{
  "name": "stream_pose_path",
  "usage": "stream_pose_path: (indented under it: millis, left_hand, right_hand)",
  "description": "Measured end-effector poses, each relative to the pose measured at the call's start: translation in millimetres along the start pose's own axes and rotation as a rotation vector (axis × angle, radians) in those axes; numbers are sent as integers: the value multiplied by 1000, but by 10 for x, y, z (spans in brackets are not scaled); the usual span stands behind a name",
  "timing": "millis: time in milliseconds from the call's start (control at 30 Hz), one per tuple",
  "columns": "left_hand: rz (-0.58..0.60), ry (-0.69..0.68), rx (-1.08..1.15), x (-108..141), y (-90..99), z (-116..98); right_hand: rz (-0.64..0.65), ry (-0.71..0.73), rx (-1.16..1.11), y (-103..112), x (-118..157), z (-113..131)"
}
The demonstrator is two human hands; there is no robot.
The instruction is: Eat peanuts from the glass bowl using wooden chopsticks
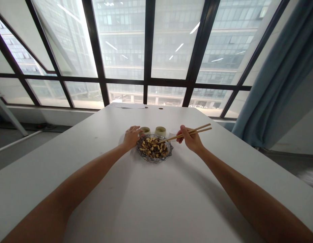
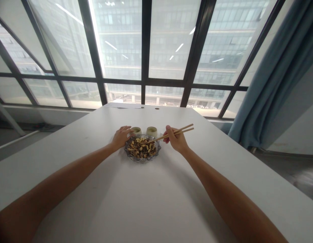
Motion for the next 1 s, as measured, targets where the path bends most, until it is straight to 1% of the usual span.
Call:
stream_pose_path:
  millis: [100, 167, 233, 300, 400, 467, 533, 600, 700, 767, 867, 1000]
  left_hand:
    - [-5, 36, -29, 9, -4, -65]
    - [-19, 37, -28, 23, 10, -96]
    - [-33, 18, -7, 47, 50, -109]
    - [-51, -15, 24, 84, 132, -101]
    - [-114, -77, 78, 169, 328, -82]
    - [-149, -113, 130, 243, 458, -88]
    - [-133, -96, 222, 322, 530, -109]
    - [-69, -12, 349, 399, 524, -131]
    - [33, 126, 520, 491, 418, -155]
    - [69, 176, 598, 519, 338, -153]
    - [76, 227, 680, 505, 253, -112]
    - [36, 309, 723, 446, 194, -18]
  right_hand:
    - [-25, 44, 23, 21, -13, -13]
    - [-1, 73, 80, 12, -6, -24]
    - [49, 100, 152, -14, 15, -30]
    - [115, 120, 207, -48, 45, -28]
    - [191, 122, 218, -83, 78, -12]
    - [188, 106, 173, -70, 75, 7]
    - [150, 69, 104, -34, 53, 28]
    - [147, 7, 45, -9, 34, 39]
    - [253, -90, 22, -52, 49, 23]
    - [277, -119, 26, -107, 84, -9]
    - [203, -88, 43, -177, 141, -79]
    - [106, 8, 73, -208, 197, -174]
Point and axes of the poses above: each hand's wrist, its own x-axis away from the middle knuckle, its own y-axis out of the back of the hand, z = x × y, the point moved 3 cm from there along -x, towards the middle knuckle, and after that the axes turned 6 degrees about -z, right-handed, at the moved point
